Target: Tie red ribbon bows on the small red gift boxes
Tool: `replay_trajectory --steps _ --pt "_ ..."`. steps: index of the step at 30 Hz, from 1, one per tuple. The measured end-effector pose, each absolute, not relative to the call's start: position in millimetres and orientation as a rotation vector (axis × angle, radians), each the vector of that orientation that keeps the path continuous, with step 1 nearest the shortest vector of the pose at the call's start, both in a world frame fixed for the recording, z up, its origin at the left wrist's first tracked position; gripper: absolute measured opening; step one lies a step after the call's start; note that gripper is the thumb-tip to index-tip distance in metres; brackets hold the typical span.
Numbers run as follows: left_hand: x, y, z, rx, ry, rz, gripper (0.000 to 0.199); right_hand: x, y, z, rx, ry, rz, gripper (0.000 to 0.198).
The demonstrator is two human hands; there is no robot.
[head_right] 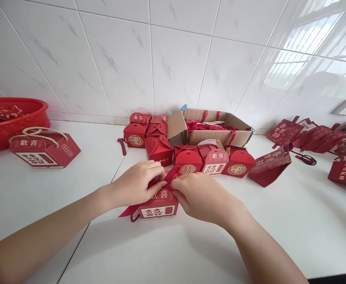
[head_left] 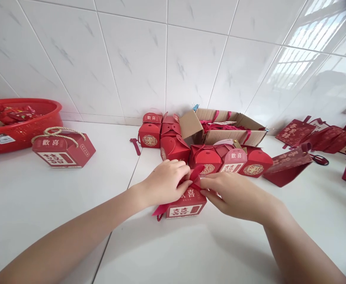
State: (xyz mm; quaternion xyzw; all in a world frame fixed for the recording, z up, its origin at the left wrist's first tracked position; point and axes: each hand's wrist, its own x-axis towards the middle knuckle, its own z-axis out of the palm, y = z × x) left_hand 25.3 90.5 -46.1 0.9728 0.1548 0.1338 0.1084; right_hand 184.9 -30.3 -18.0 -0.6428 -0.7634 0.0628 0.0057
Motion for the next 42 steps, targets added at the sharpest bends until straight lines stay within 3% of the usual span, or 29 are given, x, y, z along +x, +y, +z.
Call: replay_trajectory --steps 11,17,22,32,42 --pt "28 99 -49 2.832 0.461 0.366 0.019 177 -49 -18 -1.914 -2.546 0.260 0.026" --pt "10 109 -18 2.501 0.696 0.475 0.034 187 -41 -9 -1.760 -2.152 0.172 0.038" --pt "-10 105 -4 2.597 0.893 0.177 0.049 188 -9 -24 -1.533 -1.811 0.127 0.020" --pt "-9 86 -20 2.848 0.670 -0.048 0.038 170 22 -54 -1.515 -1.892 0.405 0.017" --pt "1 55 -20 3.054 0.459 -0.056 0.029 170 21 -58 -1.634 -1.881 0.363 0.020"
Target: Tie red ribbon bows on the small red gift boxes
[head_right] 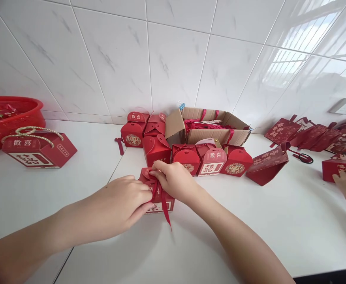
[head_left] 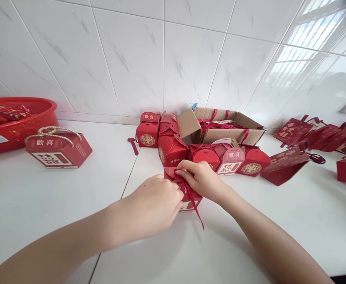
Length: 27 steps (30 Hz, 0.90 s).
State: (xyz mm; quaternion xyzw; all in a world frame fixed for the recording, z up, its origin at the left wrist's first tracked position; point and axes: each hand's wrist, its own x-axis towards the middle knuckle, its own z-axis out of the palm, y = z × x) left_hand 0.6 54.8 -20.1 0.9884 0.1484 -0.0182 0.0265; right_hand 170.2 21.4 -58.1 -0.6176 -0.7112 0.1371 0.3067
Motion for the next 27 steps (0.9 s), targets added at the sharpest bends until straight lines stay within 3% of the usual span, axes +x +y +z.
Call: replay_trajectory --steps 7,10,12,16,20,24,27 --pt "5 47 -33 3.290 0.244 -0.051 0.015 173 22 -59 -1.606 -1.858 0.425 0.022" --pt "-3 58 -18 3.039 0.395 -0.082 0.047 180 20 -53 -1.579 -1.836 0.509 0.028" --pt "-9 70 -7 2.894 0.592 0.024 0.055 187 17 -46 -1.571 -1.800 0.521 0.035" --pt "-9 95 3 2.767 0.912 0.299 0.041 206 12 -34 -1.586 -1.670 0.512 0.044" --pt "2 111 -9 2.563 0.789 0.304 0.022 214 5 -26 -1.644 -1.683 0.551 0.044" --pt "12 118 -22 2.388 0.658 0.188 0.028 211 -8 -21 -1.694 -1.821 0.612 0.034" --pt "14 118 -26 2.379 0.655 0.184 0.023 210 -18 -24 -1.709 -1.927 0.704 0.038"
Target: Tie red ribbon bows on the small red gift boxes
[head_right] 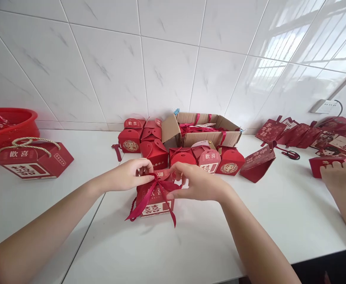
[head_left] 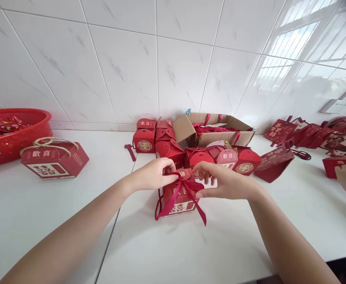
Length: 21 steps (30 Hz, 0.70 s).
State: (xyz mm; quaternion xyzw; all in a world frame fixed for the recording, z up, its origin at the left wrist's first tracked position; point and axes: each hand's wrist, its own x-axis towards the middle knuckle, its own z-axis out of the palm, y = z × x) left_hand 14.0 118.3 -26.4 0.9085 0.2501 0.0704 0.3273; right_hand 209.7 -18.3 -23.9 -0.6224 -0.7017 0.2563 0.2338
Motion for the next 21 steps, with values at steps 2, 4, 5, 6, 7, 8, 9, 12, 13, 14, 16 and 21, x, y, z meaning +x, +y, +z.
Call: replay_trajectory --steps 2,4,5,6,7,8,9,12,13,14,16,21 --pt "14 116 -28 2.372 0.644 0.200 0.018 210 -23 -33 -1.691 -1.905 0.718 0.028" --pt "15 113 -30 2.359 0.638 0.223 0.014 210 -24 -46 -1.637 -1.826 0.690 0.014" --pt "16 112 -32 2.358 0.639 0.237 0.014 210 -23 -53 -1.601 -1.774 0.673 0.011" --pt "17 110 -33 2.363 0.643 0.257 0.015 210 -22 -61 -1.565 -1.717 0.662 0.010" --pt "17 109 -34 2.375 0.647 0.281 0.016 210 -20 -68 -1.534 -1.657 0.650 0.010" --pt "18 108 -35 2.392 0.648 0.307 0.018 210 -17 -74 -1.507 -1.595 0.637 0.010" --pt "19 107 -36 2.410 0.645 0.329 0.019 210 -15 -79 -1.484 -1.533 0.619 0.010" --pt "20 106 -36 2.444 0.616 0.345 0.020 211 -10 -90 -1.396 -1.365 0.594 0.013" --pt "20 106 -36 2.444 0.607 0.335 0.020 211 -10 -92 -1.346 -1.320 0.601 0.013" --pt "19 106 -35 2.439 0.604 0.323 0.020 210 -10 -94 -1.285 -1.284 0.615 0.013" --pt "18 107 -34 2.417 0.608 0.292 0.020 209 -11 -96 -1.162 -1.225 0.634 0.012" --pt "13 111 -31 2.358 0.619 0.224 0.013 213 -12 -100 -0.962 -1.125 0.715 0.019"
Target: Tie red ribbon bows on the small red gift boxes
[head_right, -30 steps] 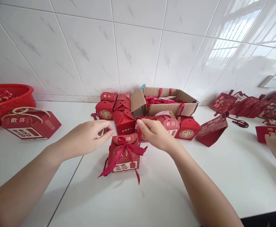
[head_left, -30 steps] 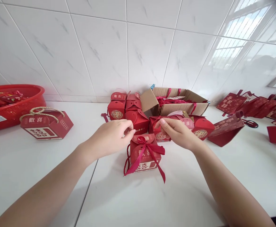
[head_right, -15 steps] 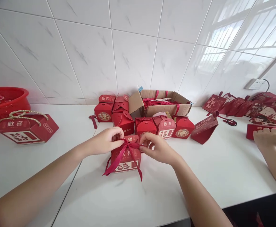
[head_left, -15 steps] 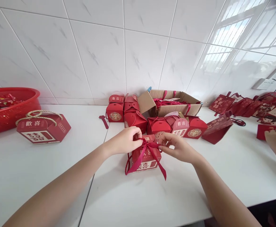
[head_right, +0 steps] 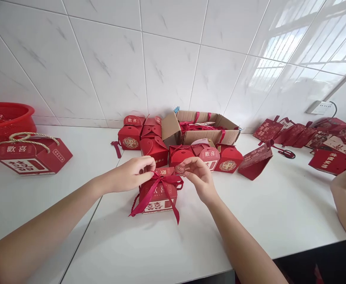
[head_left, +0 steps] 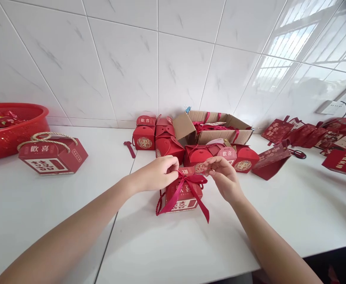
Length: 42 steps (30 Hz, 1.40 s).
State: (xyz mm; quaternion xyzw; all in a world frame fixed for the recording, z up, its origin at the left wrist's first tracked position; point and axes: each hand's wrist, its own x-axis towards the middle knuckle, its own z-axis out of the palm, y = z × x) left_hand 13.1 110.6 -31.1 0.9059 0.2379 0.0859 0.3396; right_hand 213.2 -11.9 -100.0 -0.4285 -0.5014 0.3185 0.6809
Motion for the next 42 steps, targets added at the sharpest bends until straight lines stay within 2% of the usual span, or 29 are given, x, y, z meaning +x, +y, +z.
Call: replay_trajectory --steps 4,7,11,20,26,34,36,40,42 --pt "11 117 -28 2.289 0.585 0.160 0.006 219 -10 -102 -0.925 -1.246 0.887 0.040" --pt "13 118 -27 2.287 0.562 0.139 0.008 217 -11 -101 -1.002 -1.367 0.923 0.044" --pt "17 114 -33 2.358 0.593 0.203 0.018 206 -13 -100 -1.085 -1.372 0.886 0.039" --pt "22 106 -43 2.339 0.569 0.348 0.013 199 -8 -100 -1.099 -1.051 0.766 0.027" --pt "31 94 -52 2.408 0.614 0.587 0.014 191 -9 -102 -1.098 -1.051 0.801 0.019" --pt "32 92 -53 2.366 0.681 0.667 0.016 189 -10 -101 -1.140 -1.063 0.708 0.015" --pt "32 92 -55 2.368 0.674 0.675 0.016 191 -10 -102 -1.167 -1.125 0.625 0.018" --pt "33 91 -58 2.366 0.596 0.700 0.015 196 -12 -104 -1.243 -1.415 0.376 0.041" --pt "33 90 -59 2.350 0.562 0.692 0.014 199 -13 -104 -1.272 -1.533 0.293 0.046"
